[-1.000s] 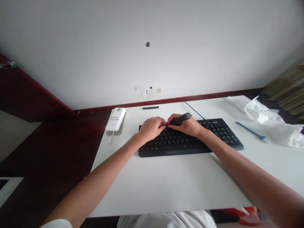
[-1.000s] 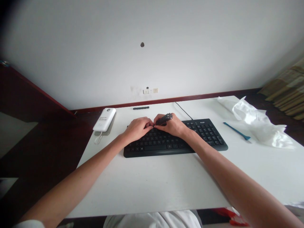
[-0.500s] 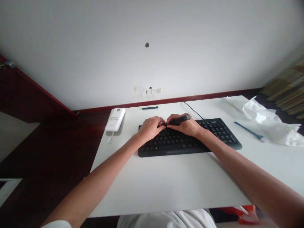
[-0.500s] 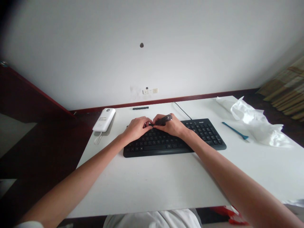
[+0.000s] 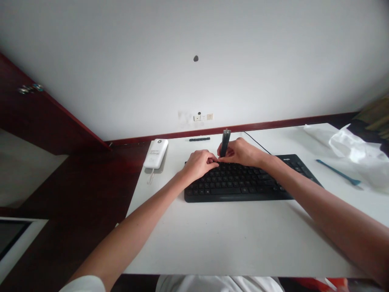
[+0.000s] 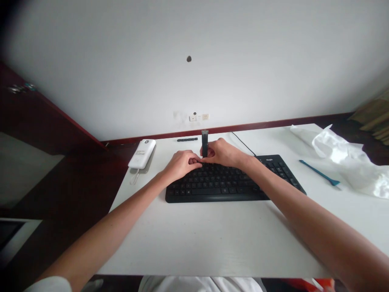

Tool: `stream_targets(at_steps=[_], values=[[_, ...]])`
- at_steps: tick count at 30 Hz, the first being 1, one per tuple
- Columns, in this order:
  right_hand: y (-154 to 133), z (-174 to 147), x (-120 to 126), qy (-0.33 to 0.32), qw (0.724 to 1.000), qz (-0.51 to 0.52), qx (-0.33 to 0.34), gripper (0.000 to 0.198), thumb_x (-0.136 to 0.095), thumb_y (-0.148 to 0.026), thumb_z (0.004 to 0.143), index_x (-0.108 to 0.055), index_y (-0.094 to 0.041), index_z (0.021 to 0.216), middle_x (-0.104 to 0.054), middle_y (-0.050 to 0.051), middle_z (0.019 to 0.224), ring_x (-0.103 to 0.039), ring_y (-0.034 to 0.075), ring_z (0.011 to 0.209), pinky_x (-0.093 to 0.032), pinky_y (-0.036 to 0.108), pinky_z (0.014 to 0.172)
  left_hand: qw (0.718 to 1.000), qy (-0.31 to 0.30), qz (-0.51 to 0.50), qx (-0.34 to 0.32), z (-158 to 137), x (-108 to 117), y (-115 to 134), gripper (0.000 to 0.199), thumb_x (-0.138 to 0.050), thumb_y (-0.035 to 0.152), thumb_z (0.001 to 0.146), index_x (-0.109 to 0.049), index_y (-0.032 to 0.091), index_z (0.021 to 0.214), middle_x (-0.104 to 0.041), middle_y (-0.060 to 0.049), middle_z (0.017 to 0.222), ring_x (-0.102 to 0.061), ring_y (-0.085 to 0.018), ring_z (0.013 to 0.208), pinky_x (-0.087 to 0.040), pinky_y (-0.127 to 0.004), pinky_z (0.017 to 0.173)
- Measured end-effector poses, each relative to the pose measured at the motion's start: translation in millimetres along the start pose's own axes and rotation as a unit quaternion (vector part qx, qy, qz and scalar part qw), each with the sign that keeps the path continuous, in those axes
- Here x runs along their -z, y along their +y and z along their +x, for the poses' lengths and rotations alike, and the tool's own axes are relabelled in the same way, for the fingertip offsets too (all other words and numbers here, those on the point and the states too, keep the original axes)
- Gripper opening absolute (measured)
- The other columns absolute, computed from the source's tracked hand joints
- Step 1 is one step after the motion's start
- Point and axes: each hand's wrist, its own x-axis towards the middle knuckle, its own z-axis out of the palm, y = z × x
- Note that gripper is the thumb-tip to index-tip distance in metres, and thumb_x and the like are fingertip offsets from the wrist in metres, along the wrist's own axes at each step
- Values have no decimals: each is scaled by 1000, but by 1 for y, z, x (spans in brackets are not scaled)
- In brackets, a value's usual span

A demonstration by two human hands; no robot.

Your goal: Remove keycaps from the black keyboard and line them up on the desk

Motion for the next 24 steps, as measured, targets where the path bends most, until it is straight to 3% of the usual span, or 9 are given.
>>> stream_targets(at_steps=[10, 16, 24], values=[[18, -9, -7, -26, 991, 129, 6, 26, -80, -43, 77, -74, -22, 92, -75, 3, 85, -67, 19, 73, -53, 30, 64, 1000, 10, 23, -17, -1, -5, 0, 9, -71, 26, 88, -79, 22, 92, -72, -2, 88, -66, -16, 77, -51, -28, 74], [22, -9, -13, 13, 991, 131, 4, 28, -82, -43, 75, -74, -22, 91, -76, 4, 87, -69, 22, 77, -55, 32, 66, 1000, 1, 20, -15, -1, -5, 1, 10, -69, 26, 90, -78, 22, 92, -72, -3, 89, -66, -16, 79, -52, -28, 75], [9, -11, -8, 4, 996, 78, 33, 19, -76, -36, 81, -75, -23, 94, -76, 2, 86, -70, 21, 76, -55, 31, 70, 1000, 11, -21, -2, 0, -5, -1, 6, -74, 25, 87, -78, 22, 91, -73, 0, 86, -66, -15, 77, -50, -27, 72]])
